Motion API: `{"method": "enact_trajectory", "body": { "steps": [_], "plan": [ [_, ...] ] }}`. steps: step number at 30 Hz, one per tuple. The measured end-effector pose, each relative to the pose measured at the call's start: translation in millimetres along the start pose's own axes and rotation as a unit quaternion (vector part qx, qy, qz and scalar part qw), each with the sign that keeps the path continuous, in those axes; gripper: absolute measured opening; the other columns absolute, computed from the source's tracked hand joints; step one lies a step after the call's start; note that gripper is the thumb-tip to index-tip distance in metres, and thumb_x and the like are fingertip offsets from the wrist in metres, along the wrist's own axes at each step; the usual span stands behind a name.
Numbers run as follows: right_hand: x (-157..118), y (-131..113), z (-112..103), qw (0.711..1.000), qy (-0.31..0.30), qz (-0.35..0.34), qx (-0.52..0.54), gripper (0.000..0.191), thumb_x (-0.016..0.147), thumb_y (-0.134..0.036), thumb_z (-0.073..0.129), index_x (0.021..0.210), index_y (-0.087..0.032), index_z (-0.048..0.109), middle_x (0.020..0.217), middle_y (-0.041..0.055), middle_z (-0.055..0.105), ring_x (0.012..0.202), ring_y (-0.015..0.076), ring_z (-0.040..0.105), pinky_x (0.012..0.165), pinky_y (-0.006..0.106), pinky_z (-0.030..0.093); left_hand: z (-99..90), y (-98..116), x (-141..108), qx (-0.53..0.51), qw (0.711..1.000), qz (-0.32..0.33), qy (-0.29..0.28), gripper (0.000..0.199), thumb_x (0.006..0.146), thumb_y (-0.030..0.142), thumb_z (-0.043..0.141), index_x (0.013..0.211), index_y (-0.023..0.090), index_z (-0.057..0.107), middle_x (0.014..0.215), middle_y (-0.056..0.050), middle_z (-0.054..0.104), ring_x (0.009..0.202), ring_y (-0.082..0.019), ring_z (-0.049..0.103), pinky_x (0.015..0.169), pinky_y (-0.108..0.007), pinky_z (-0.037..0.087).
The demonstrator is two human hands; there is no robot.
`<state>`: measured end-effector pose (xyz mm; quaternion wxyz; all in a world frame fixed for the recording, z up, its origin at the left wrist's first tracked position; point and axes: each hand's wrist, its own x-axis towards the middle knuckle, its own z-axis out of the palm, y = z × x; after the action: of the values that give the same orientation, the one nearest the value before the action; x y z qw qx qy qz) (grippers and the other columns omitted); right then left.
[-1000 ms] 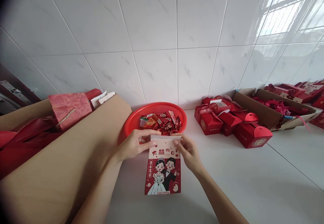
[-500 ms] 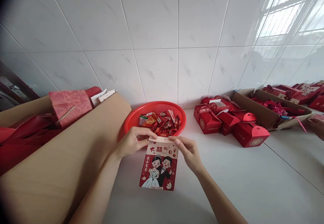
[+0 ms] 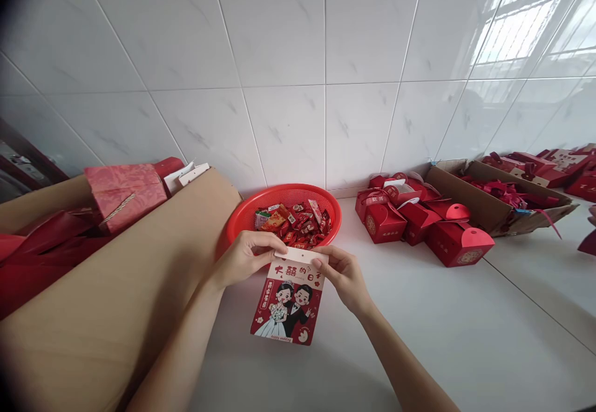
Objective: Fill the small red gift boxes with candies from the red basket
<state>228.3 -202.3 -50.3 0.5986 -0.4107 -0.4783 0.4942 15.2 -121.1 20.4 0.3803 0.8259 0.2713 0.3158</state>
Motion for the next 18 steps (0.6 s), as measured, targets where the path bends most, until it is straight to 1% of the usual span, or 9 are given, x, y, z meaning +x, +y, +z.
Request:
{"method": "enact_trajectory", "body": {
  "steps": [6, 9, 12, 13, 15, 18],
  "plan": [
    [-1.6, -0.8, -2.8, 1.000, 0.009, -0.013, -0.019, 0.034, 0.078, -0.050, 0.078, 0.094, -0.020, 0.074, 0.084, 0.0059, 0.076, 0.075, 0.0213, 0.069, 0.066, 0.031, 0.056, 2.0, -4.2, 1.6, -0.004, 1.000, -0.008, -0.021, 0.012, 0.083, 0.020, 0.064, 0.083, 0.017, 0.076, 0.089, -0.006, 0.077, 0.084, -0.018, 0.071, 0.078, -0.027, 0.057],
    [-2.0, -0.5, -5.6, 0.997, 0.021, -0.037, -0.070, 0.033, 0.080, -0.050, 0.076, 0.095, -0.020, 0.074, 0.080, 0.0049, 0.075, 0.073, 0.0206, 0.067, 0.066, 0.031, 0.054, -0.8, -3.4, -0.3, 0.017, 0.997, -0.003, -0.073, 0.011, 0.082, 0.020, 0.066, 0.087, 0.017, 0.076, 0.093, -0.006, 0.077, 0.088, -0.018, 0.071, 0.081, -0.027, 0.056],
    [-1.4, -0.8, -7.8, 0.988, 0.037, -0.070, -0.136, 0.032, 0.082, -0.051, 0.074, 0.092, -0.020, 0.074, 0.076, 0.0036, 0.073, 0.072, 0.0201, 0.065, 0.070, 0.032, 0.053, -2.9, -0.5, -2.0, 0.045, 0.991, -0.008, -0.124, 0.017, 0.080, 0.019, 0.069, 0.095, 0.018, 0.076, 0.100, -0.006, 0.077, 0.093, -0.019, 0.070, 0.086, -0.028, 0.055],
    [-1.2, -1.0, -8.1, 0.985, 0.037, -0.077, -0.151, 0.032, 0.082, -0.051, 0.073, 0.091, -0.020, 0.074, 0.076, 0.0037, 0.072, 0.072, 0.0202, 0.065, 0.070, 0.032, 0.054, -2.8, 0.3, -2.2, 0.047, 0.990, -0.020, -0.128, 0.020, 0.080, 0.020, 0.070, 0.099, 0.018, 0.076, 0.101, -0.005, 0.077, 0.094, -0.019, 0.070, 0.087, -0.029, 0.056],
    [-1.1, -1.4, -7.9, 0.982, 0.029, -0.085, -0.164, 0.032, 0.084, -0.051, 0.071, 0.091, -0.020, 0.074, 0.078, 0.0042, 0.073, 0.073, 0.0206, 0.065, 0.071, 0.033, 0.054, -1.4, 0.7, -1.8, 0.044, 0.990, -0.057, -0.120, 0.027, 0.081, 0.026, 0.071, 0.107, 0.019, 0.075, 0.104, -0.005, 0.077, 0.095, -0.020, 0.071, 0.086, -0.029, 0.057],
    [-2.0, -1.4, -6.2, 0.985, 0.015, -0.079, -0.155, 0.031, 0.084, -0.051, 0.071, 0.092, -0.020, 0.073, 0.082, 0.0053, 0.073, 0.076, 0.0210, 0.066, 0.071, 0.033, 0.055, 1.6, -0.8, -0.6, 0.048, 0.988, -0.090, -0.114, 0.030, 0.086, 0.034, 0.069, 0.112, 0.021, 0.075, 0.109, -0.004, 0.078, 0.100, -0.022, 0.071, 0.086, -0.029, 0.057]
  ]
}}
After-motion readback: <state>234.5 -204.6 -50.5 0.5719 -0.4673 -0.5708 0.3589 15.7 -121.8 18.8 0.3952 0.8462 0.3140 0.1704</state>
